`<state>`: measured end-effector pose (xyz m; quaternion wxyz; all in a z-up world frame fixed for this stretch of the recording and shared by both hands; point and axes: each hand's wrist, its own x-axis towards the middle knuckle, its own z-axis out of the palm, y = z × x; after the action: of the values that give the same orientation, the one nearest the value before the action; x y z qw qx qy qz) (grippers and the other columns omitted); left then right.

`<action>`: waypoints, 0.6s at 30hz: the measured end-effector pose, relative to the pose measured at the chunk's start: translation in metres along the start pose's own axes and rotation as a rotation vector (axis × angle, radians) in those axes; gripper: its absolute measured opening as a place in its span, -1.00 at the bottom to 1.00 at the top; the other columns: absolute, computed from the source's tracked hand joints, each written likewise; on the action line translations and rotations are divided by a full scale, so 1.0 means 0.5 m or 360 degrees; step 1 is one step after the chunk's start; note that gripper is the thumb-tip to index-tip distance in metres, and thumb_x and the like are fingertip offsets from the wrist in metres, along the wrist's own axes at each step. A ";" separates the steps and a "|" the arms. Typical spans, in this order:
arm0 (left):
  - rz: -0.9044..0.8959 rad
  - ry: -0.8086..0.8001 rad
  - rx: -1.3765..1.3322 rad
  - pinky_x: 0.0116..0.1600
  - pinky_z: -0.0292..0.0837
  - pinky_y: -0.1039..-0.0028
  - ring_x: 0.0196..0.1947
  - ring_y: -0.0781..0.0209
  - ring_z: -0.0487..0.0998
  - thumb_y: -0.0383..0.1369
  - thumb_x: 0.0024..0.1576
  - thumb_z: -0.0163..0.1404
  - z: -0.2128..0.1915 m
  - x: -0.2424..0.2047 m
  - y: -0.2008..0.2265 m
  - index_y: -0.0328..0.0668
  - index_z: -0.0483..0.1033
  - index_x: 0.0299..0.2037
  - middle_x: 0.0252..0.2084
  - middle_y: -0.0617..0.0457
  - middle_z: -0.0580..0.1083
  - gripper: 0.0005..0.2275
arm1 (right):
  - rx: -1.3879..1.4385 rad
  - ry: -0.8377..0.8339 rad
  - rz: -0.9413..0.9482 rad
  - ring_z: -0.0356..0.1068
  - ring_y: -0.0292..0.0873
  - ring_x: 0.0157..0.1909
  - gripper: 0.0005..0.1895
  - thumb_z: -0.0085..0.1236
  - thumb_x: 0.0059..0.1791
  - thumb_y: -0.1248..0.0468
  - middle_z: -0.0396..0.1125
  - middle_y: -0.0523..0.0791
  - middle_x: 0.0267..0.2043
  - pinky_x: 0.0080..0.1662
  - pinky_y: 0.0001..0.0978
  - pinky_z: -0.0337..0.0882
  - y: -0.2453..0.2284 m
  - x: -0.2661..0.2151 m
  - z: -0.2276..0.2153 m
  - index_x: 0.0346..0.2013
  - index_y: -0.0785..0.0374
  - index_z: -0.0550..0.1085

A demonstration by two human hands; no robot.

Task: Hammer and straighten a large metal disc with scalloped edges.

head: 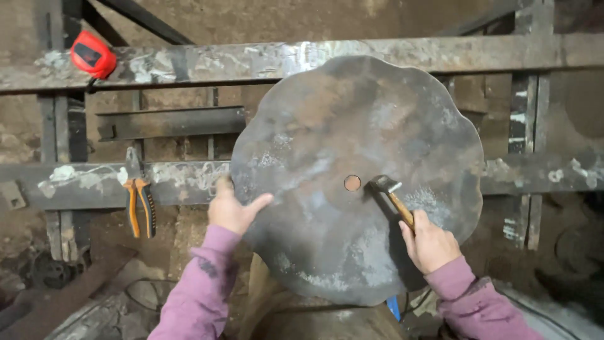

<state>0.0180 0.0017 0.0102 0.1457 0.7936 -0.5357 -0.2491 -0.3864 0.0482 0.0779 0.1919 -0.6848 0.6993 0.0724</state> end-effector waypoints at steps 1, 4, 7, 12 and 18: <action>-0.0170 -0.0169 -0.0001 -0.02 0.52 0.05 -0.14 -0.36 0.61 0.15 -0.24 0.36 0.019 -0.001 -0.012 -0.47 0.21 0.23 -0.15 -0.38 0.55 -0.01 | -0.0020 -0.0018 -0.0002 0.45 0.29 -0.44 -0.68 0.04 0.05 0.03 0.44 0.11 -0.50 -0.36 0.16 0.42 -0.003 0.005 -0.003 -0.17 0.22 0.30; -0.0195 -0.0250 0.0227 -0.11 0.55 0.02 -0.24 -0.40 0.61 0.19 -0.25 0.36 0.025 0.009 -0.002 -0.49 0.19 0.15 -0.28 -0.39 0.55 -0.02 | 0.0058 0.0070 -0.0020 0.44 0.30 -0.45 -0.67 0.04 0.03 0.05 0.44 0.13 -0.49 -0.37 0.16 0.42 -0.036 -0.004 -0.047 -0.11 0.22 0.32; -0.0216 -0.0300 0.0265 -0.11 0.55 0.03 -0.25 -0.41 0.61 0.21 -0.24 0.36 0.013 0.012 0.010 -0.47 0.18 0.10 -0.29 -0.41 0.55 -0.04 | 0.0203 0.0132 -0.0008 0.44 0.33 -0.43 -0.67 0.03 0.03 0.07 0.43 0.16 -0.47 -0.36 0.17 0.41 -0.039 -0.004 -0.028 -0.07 0.22 0.32; -0.0132 -0.0230 0.0221 -0.12 0.54 0.02 -0.25 -0.43 0.60 0.17 -0.25 0.37 0.005 0.021 0.017 -0.50 0.14 0.11 -0.30 -0.41 0.55 -0.03 | 0.0006 -0.0074 0.0002 0.44 0.33 -0.40 -0.70 0.04 0.06 0.05 0.45 0.15 -0.46 -0.32 0.21 0.41 -0.008 0.041 0.025 -0.13 0.20 0.31; -0.0137 -0.0314 0.0217 -0.11 0.52 0.01 -0.23 -0.44 0.58 0.14 -0.25 0.39 -0.008 0.033 0.031 -0.46 0.13 0.08 -0.27 -0.41 0.54 -0.06 | -0.0033 -0.0033 0.0026 0.44 0.34 -0.41 -0.68 0.02 0.05 0.03 0.44 0.16 -0.47 -0.30 0.23 0.41 -0.038 0.023 -0.023 -0.10 0.18 0.30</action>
<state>0.0133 -0.0195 0.0173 0.0272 0.7955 -0.5285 -0.2951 -0.3696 0.0323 0.0875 0.1915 -0.6802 0.7021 0.0883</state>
